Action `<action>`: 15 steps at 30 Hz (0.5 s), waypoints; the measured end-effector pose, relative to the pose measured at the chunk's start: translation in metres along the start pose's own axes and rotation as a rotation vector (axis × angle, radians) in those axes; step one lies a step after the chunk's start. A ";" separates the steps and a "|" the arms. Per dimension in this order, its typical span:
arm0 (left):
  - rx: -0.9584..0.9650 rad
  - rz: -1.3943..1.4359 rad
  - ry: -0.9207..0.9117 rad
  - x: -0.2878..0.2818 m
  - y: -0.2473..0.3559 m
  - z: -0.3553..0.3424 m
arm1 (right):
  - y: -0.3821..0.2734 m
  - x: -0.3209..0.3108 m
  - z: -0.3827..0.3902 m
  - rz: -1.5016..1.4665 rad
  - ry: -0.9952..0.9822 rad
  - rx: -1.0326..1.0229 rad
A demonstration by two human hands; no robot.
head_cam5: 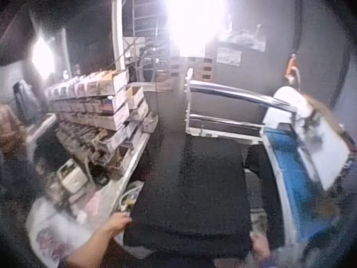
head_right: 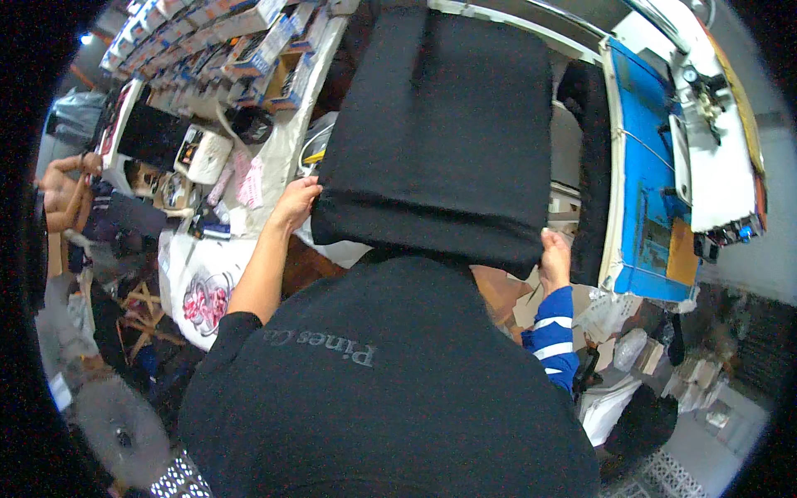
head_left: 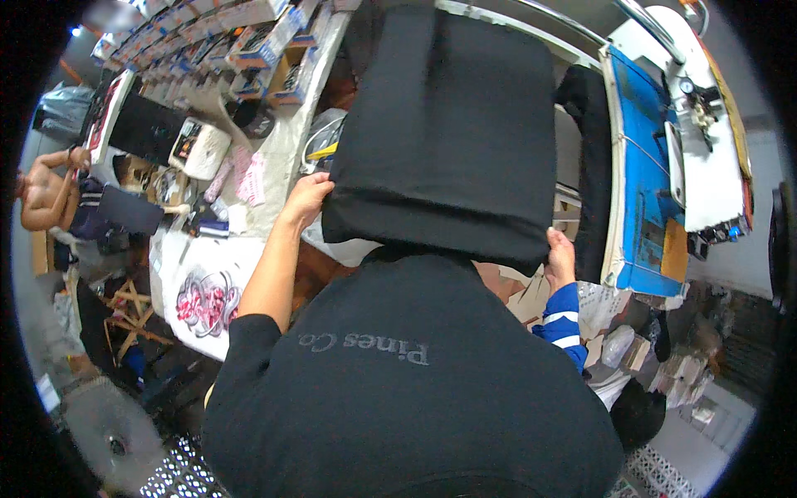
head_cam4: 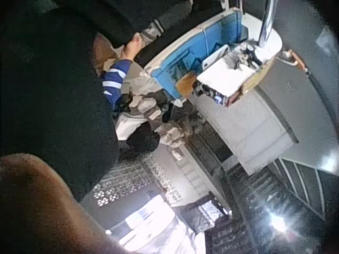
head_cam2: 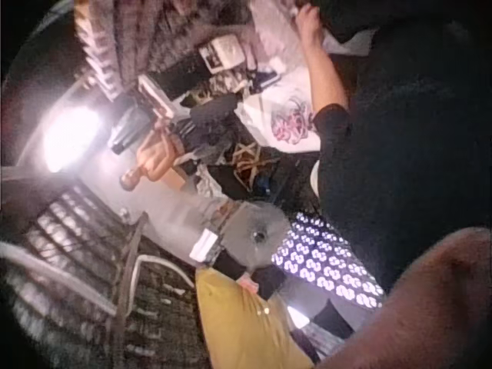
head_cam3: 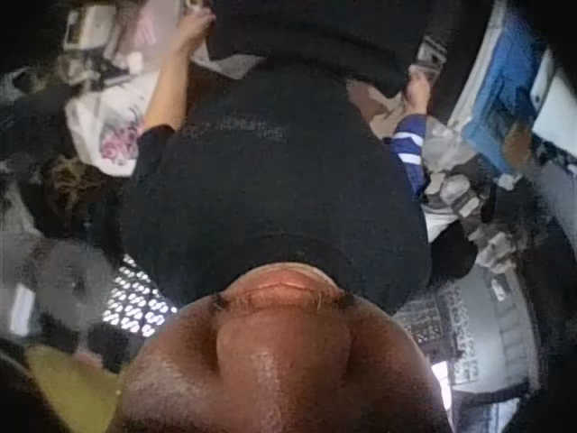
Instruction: The person places a black t-shirt on a heat press, aligns a transfer sheet with a medical technology design, and closes the press. After opening the press, the person removes the t-shirt and places it on a nearby table, then repeats the process with another t-shirt.
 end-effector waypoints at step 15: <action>1.386 -1.408 -0.448 0.169 -0.029 0.090 | -0.033 0.156 0.132 1.195 -0.220 -1.331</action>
Point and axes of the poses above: each hand's wrist, its own z-axis away from the middle knuckle, its own x-axis out of the palm, y = z × x, the point moved 2 cm from there along -z, towards the middle knuckle, and after that the axes turned 9 degrees about y, right-handed, at the moved point
